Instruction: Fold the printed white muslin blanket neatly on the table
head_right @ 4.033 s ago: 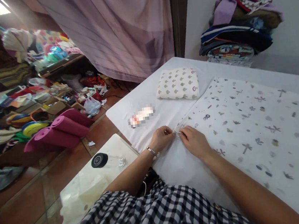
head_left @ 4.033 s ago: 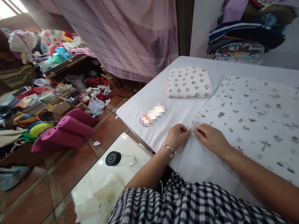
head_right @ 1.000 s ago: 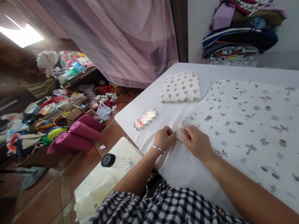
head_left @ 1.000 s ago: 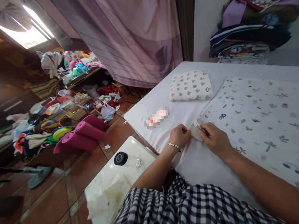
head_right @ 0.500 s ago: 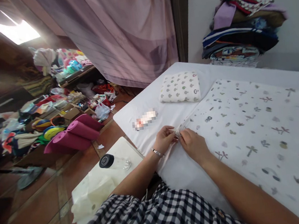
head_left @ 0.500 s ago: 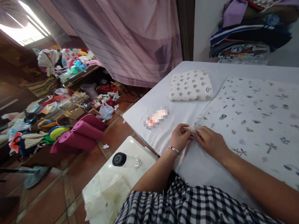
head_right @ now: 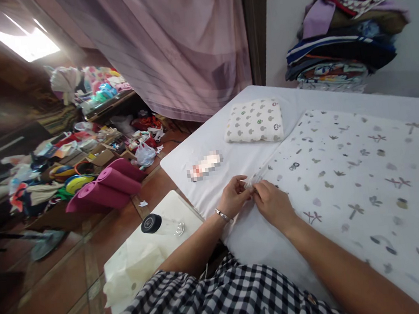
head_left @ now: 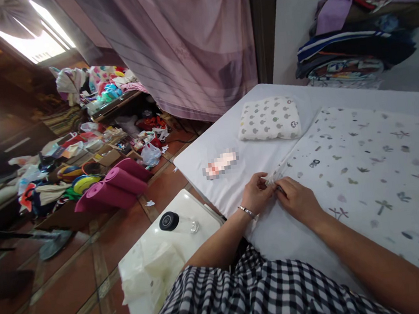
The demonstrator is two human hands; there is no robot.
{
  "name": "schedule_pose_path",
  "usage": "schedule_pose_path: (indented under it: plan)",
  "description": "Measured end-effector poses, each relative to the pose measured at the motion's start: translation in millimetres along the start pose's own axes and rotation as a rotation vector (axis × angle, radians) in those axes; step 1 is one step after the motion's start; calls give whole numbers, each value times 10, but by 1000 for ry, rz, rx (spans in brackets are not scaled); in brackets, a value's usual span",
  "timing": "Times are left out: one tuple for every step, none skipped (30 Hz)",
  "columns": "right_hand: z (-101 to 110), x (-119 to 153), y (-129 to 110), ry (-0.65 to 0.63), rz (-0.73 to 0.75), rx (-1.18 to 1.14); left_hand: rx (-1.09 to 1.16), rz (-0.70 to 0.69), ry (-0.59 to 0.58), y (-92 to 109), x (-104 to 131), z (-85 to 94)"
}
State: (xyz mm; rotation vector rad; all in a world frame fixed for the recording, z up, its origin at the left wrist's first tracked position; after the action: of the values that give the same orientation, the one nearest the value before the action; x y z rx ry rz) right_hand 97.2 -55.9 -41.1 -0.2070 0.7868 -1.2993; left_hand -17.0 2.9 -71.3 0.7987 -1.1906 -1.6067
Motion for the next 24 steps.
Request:
schedule_pose_path:
  plan:
    - [5,1,6,3,-10,-19,1,6,-1,1,3,-1]
    - [10,3,10,7,-18,-35,4,15,-3,3,7,-2]
    - [15,6,12,11,-21,-49,9,23,-5,6,12,-4]
    - [18,9,11,13,-21,-60,13,30,-8,11,17,-7]
    - [20,12,9,13,-21,-66,16,36,-8,20,23,-7]
    - [19,16,7,10,-22,-69,19,40,-7,30,28,-7]
    - [18,20,5,7,-24,-69,24,43,-9,42,33,-7]
    - [17,24,1,5,-25,-68,32,45,-11,53,38,-8]
    - [18,27,-4,4,-25,-67,42,44,-12,64,41,-9]
    - [19,30,-9,5,-25,-67,53,43,-12,70,43,-9]
    - [19,33,-13,2,-25,-72,63,42,-11,71,44,-9]
    - [17,35,-16,-3,-26,-82,72,41,-11,66,43,-11]
    - [14,37,-13,-11,-33,-99,80,41,-9,55,40,-13]
    - [8,39,-4,-22,-45,-126,88,41,-8,41,37,-16]
    - [2,41,10,-33,-60,-165,96,41,-9,25,32,-20]
    - [-6,43,27,-43,-76,-213,101,41,-9,10,28,-24]
    - [-13,45,46,-50,-94,-263,100,40,-8,-2,25,-25]
    - [-20,46,66,-53,-112,-310,92,40,-3,-9,23,-23]
    - [-25,46,87,-55,-131,-349,83,42,0,-11,22,-21]
    - [-30,45,105,-58,-149,-376,77,47,2,-8,22,-19]
    - [-36,44,120,-63,-165,-394,76,54,3,-1,22,-17]
    - [-42,41,128,-72,-177,-405,84,66,2,8,22,-16]
    - [-47,38,131,-85,-183,-410,101,83,-2,16,21,-18]
    - [-52,35,128,-98,-184,-413,124,105,-6,23,18,-22]
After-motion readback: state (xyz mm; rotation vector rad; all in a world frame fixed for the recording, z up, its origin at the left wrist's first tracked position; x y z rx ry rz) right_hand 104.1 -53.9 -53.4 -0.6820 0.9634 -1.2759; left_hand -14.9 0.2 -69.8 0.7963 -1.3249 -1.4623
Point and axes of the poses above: each hand's wrist, its own x-axis away from the middle knuckle, its own z-axis out of the back of the hand, y = z × x, the point moved 6 cm from there along -x, towards the middle knuckle, and after that the axes turned 9 degrees about -x, right-handed, at the moved point
